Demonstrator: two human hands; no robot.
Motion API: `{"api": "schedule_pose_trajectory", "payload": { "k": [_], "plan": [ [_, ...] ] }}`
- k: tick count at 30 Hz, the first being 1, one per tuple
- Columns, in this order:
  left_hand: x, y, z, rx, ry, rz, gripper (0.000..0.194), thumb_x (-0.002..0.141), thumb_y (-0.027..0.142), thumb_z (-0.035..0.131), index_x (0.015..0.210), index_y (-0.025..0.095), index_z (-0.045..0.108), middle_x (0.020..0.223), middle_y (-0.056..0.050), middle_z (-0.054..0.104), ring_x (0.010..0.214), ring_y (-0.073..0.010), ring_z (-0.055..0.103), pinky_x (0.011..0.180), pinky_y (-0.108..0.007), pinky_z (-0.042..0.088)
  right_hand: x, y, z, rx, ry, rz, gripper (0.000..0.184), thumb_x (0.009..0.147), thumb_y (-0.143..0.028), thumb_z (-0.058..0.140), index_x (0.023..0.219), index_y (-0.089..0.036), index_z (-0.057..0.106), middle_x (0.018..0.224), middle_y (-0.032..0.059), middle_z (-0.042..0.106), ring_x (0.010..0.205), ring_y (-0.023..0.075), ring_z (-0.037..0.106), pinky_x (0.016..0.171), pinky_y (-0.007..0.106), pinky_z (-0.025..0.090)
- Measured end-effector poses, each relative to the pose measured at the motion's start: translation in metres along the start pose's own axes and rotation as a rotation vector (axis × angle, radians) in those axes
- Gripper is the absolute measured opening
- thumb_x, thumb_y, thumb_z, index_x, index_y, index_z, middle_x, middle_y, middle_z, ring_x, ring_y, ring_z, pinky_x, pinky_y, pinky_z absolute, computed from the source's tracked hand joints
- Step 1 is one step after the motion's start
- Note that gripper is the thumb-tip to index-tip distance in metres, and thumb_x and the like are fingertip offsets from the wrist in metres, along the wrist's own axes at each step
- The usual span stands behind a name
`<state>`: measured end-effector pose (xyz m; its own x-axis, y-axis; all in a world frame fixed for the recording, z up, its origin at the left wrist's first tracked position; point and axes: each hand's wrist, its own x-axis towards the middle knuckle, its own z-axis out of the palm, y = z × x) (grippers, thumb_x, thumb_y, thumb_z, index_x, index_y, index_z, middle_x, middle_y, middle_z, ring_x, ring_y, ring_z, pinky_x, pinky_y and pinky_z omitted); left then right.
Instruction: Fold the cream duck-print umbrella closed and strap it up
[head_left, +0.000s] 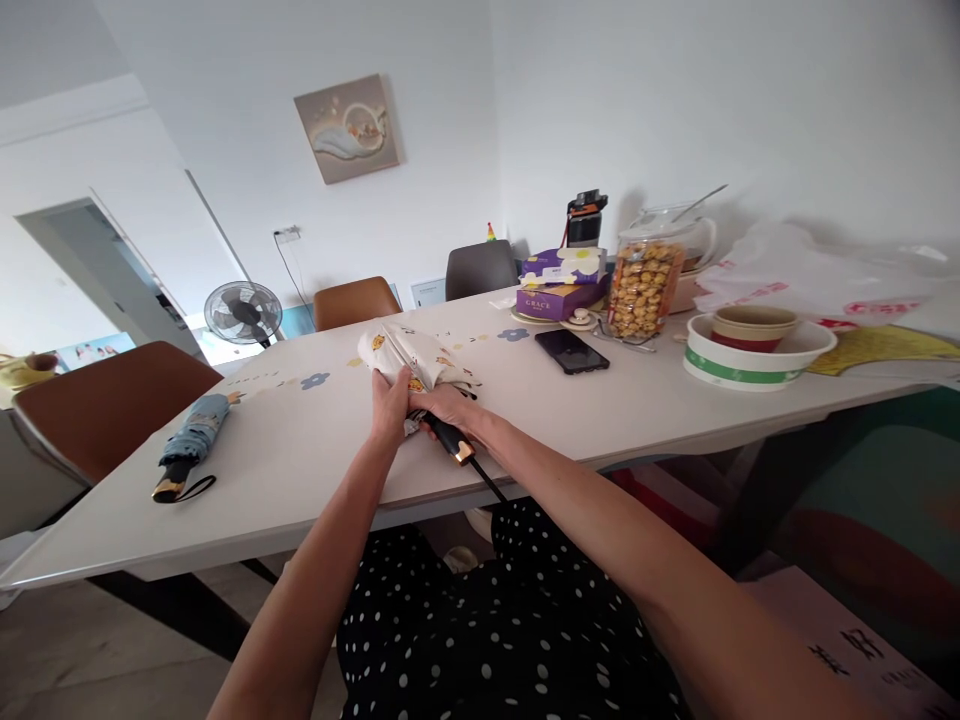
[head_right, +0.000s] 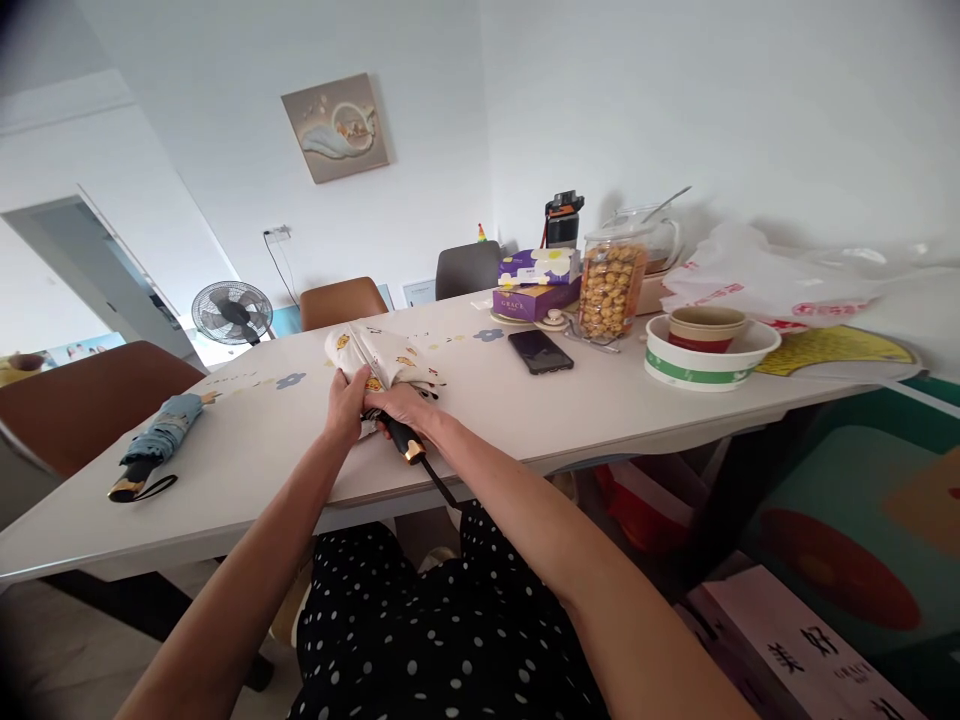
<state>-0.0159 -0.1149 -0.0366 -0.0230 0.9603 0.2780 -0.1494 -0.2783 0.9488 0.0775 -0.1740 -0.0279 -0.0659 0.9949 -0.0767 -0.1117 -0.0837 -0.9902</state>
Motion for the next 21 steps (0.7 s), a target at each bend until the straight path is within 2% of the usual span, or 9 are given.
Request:
{"api": "schedule_pose_trajectory", "payload": {
  "k": [2,5,11,16,19,21],
  "plan": [
    [0.003,0.002,0.000,-0.178,-0.031,-0.079,0.033,0.070,0.029,0.067,0.099,0.017,0.057,0.093,-0.008,0.065,0.094,-0.0223,0.061,0.083,-0.034,0.048,0.000,0.001,0.000,-0.022,-0.019,0.010,0.024,0.064,-0.030,0.071,0.071,-0.014,0.055,0.048,-0.0011,0.050,0.040,0.0095,0.046,0.031,0.019,0.039],
    [0.005,0.005,-0.004,-0.321,-0.057,-0.190,0.031,0.070,0.029,0.068,0.094,0.012,0.060,0.089,-0.010,0.067,0.083,-0.0223,0.065,0.078,-0.035,0.051,-0.001,0.003,-0.001,-0.011,-0.090,0.008,0.022,0.063,-0.026,0.070,0.073,-0.014,0.053,0.052,-0.0015,0.051,0.043,0.0090,0.047,0.033,0.018,0.041],
    [0.009,0.009,-0.014,-0.573,-0.190,-0.377,0.027,0.073,0.020,0.062,0.099,0.012,0.061,0.093,-0.008,0.068,0.086,-0.0218,0.065,0.086,-0.036,0.052,-0.002,0.006,-0.001,0.008,-0.234,0.006,0.028,0.064,-0.027,0.070,0.081,-0.014,0.052,0.055,-0.0026,0.051,0.042,0.0075,0.045,0.033,0.017,0.040],
    [0.012,0.009,-0.017,-0.604,-0.109,-0.372,0.028,0.069,0.013,0.059,0.097,0.013,0.060,0.086,-0.007,0.068,0.080,-0.0224,0.065,0.084,-0.039,0.052,-0.001,0.006,0.002,-0.090,-0.219,0.013,0.035,0.065,-0.033,0.071,0.086,-0.013,0.053,0.061,0.0015,0.057,0.046,0.0110,0.053,0.035,0.020,0.046],
    [0.013,0.010,-0.020,-0.605,-0.098,-0.337,0.028,0.069,0.015,0.059,0.097,0.014,0.060,0.086,-0.007,0.067,0.083,-0.0233,0.065,0.084,-0.039,0.052,-0.001,0.006,0.004,-0.075,-0.210,-0.035,0.037,0.066,-0.036,0.072,0.090,-0.014,0.053,0.069,0.0038,0.061,0.052,0.0146,0.059,0.037,0.023,0.050],
    [0.011,0.012,-0.021,-0.588,-0.102,-0.349,0.027,0.069,0.020,0.060,0.096,0.014,0.060,0.086,-0.007,0.067,0.084,-0.0247,0.065,0.082,-0.039,0.053,-0.001,0.006,0.004,-0.040,-0.251,-0.032,0.035,0.067,-0.037,0.070,0.089,-0.015,0.053,0.072,0.0045,0.063,0.055,0.0161,0.062,0.038,0.024,0.052]
  ]
}}
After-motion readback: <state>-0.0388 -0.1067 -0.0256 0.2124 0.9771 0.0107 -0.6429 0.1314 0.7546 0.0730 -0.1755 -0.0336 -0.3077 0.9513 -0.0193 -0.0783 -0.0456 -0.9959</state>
